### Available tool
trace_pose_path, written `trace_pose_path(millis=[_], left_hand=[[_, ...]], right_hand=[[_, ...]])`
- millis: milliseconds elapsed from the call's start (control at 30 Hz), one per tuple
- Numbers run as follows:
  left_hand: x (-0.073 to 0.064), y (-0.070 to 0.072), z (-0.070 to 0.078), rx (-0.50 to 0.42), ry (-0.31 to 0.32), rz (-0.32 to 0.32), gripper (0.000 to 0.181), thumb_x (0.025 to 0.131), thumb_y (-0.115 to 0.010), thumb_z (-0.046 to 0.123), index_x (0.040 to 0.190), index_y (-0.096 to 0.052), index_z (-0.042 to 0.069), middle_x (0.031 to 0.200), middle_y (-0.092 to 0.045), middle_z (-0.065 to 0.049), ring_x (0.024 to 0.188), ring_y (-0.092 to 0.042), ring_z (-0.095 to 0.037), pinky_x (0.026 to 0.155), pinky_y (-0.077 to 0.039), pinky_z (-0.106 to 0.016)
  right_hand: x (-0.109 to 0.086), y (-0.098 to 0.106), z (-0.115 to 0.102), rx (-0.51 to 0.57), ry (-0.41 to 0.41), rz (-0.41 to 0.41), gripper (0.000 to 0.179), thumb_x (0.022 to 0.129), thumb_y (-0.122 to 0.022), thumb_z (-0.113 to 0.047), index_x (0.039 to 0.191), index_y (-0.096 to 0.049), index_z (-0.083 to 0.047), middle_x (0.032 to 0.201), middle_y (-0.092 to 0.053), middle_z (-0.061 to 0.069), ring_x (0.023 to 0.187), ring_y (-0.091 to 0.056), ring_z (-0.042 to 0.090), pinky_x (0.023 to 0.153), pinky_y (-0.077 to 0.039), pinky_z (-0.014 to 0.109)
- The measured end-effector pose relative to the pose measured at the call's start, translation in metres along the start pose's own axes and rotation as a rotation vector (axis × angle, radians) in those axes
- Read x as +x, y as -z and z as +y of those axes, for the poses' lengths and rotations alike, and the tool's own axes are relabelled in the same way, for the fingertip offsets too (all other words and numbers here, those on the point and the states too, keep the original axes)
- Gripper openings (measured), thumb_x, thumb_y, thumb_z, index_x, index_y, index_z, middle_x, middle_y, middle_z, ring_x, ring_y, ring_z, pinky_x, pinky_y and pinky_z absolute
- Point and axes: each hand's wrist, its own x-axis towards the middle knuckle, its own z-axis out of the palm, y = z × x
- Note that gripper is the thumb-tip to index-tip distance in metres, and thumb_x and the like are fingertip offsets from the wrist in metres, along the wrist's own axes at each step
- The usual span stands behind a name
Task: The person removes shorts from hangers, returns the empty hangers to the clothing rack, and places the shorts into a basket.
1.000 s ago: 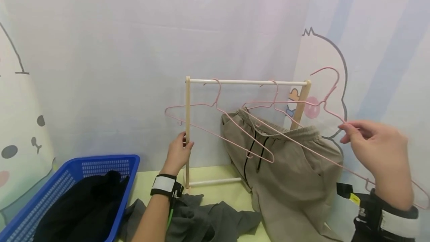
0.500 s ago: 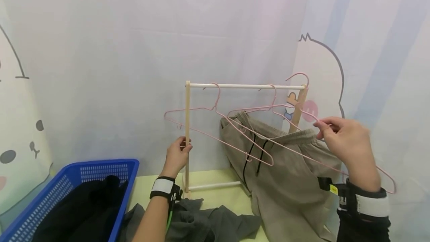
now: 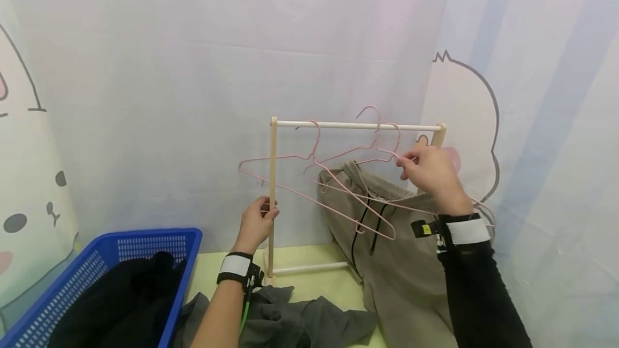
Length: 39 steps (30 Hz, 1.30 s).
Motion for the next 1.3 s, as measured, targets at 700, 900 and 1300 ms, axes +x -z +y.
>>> trace_pose_path(millis=[700, 900, 1300], left_hand=[[-0.002, 0.012, -0.002, 0.01, 0.034, 0.019, 0.023, 0.104, -0.064, 0.013, 0.126, -0.066, 0.006, 0.116, -0.069, -0.017, 0.104, -0.069, -0.033, 0.083, -0.061, -0.047], [-0.004, 0.028, 0.007, 0.099, 0.056, 0.015, 0.052, 0.102, -0.069, 0.023, 0.147, -0.052, 0.005, 0.13, -0.066, -0.022, 0.115, -0.068, -0.036, 0.088, -0.06, -0.049], [-0.07, 0.153, 0.072, 0.368, 0.162, 0.082, 0.059, 0.107, -0.058, 0.039, 0.155, -0.044, 0.009, 0.146, -0.057, -0.023, 0.129, -0.057, -0.042, 0.096, -0.053, -0.058]], right_hand=[[0.006, -0.055, 0.004, 0.066, 0.012, -0.106, 0.033, 0.107, -0.056, -0.029, 0.111, -0.074, -0.002, 0.076, -0.075, 0.004, 0.062, -0.059, 0.016, 0.056, -0.043, 0.031], [0.01, -0.053, 0.004, 0.065, -0.001, -0.114, 0.038, 0.106, -0.055, -0.032, 0.118, -0.073, -0.002, 0.098, -0.077, 0.017, 0.078, -0.074, 0.027, 0.068, -0.056, 0.04], [-0.032, -0.041, -0.063, 0.18, 0.253, 0.231, 0.019, 0.099, -0.06, -0.011, 0.108, -0.077, -0.008, 0.099, -0.077, 0.011, 0.075, -0.069, 0.027, 0.057, -0.051, 0.03]])
